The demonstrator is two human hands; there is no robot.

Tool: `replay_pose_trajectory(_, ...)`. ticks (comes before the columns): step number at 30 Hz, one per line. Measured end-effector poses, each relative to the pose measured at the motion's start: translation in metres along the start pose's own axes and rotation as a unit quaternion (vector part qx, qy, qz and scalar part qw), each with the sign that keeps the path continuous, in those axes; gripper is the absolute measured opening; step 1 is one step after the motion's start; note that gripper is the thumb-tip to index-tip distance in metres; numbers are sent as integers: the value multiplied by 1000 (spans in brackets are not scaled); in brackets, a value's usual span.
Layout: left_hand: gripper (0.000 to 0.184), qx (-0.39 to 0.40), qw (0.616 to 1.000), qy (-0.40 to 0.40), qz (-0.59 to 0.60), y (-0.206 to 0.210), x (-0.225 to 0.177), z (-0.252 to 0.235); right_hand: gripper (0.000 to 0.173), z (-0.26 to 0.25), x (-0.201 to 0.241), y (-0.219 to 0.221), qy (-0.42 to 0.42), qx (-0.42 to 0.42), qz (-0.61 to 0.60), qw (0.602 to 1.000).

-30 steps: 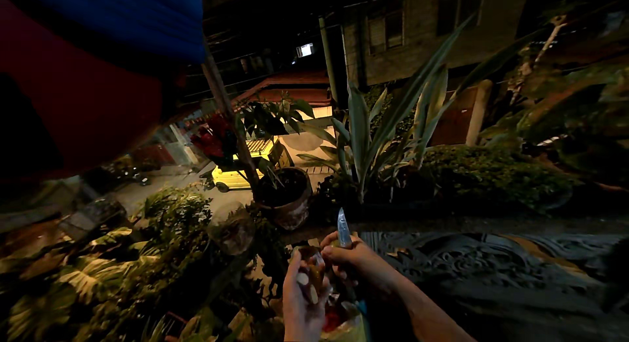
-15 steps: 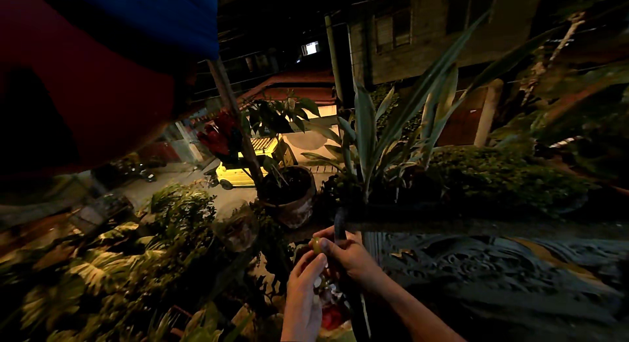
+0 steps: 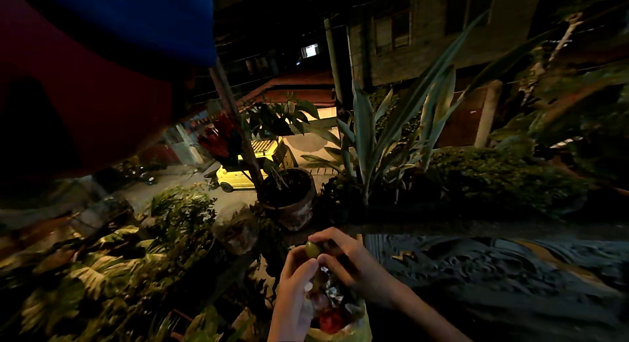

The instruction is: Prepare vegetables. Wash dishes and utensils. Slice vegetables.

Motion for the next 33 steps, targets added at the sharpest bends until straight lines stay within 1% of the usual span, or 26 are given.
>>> replay_pose_trajectory(3,24,7,1000,18,-3,-1,-1,-3,35,-1,0,1,-16,-2,36,999)
replay_pose_trajectory(6,21,9,999,18,-45,2,-6,-3,35,-2,5,2,-26,6,100,995)
replay_pose_trajectory(8,18,-2,997,24,-76,4,-10,-2,37,-1,8,6,-35,10,116,993)
replay_pose_trajectory(10,19,-10,996,36,-79,4,-11,-4,37,-2,7,5,-46,1,102,994)
replay_pose_trajectory(14,18,-6,998,37,-42,-1,-9,-8,34,-3,2,-2,-42,-36,45,997)
replay_pose_trajectory(16,17,-12,999,36,-38,-4,-9,-8,35,-3,-3,-6,-5,-46,22,999)
replay_pose_trajectory(17,17,-14,999,32,-39,-5,-8,-8,35,-3,-7,-7,30,-42,0,999)
replay_pose_trajectory(20,18,-12,999,29,-42,-5,-10,-6,36,-6,-20,-6,144,2,-65,987)
replay_pose_trajectory(22,23,-7,998,30,-51,-6,-11,-6,36,-8,-26,-4,188,39,-89,977)
replay_pose_trajectory(23,27,-7,998,31,-55,-6,-12,-6,35,-9,-29,-2,195,56,-101,974)
replay_pose_trajectory(25,31,-11,998,26,-56,-8,-14,-6,35,-13,-32,1,182,94,-122,971)
replay_pose_trajectory(29,26,-26,998,32,-52,-11,-15,-5,40,-19,-37,9,147,150,-147,967)
replay_pose_trajectory(33,25,-34,996,39,-67,-11,-15,-4,37,-23,-39,14,172,144,-147,963)
Point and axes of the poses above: each hand's wrist, its own z-axis away from the middle knuckle, its own y-axis out of the palm, x = y × z, the point moved 7 cm from there along -z, towards the middle knuckle, and after that the axes turned 13 degrees about z, right-handed, at the moved point
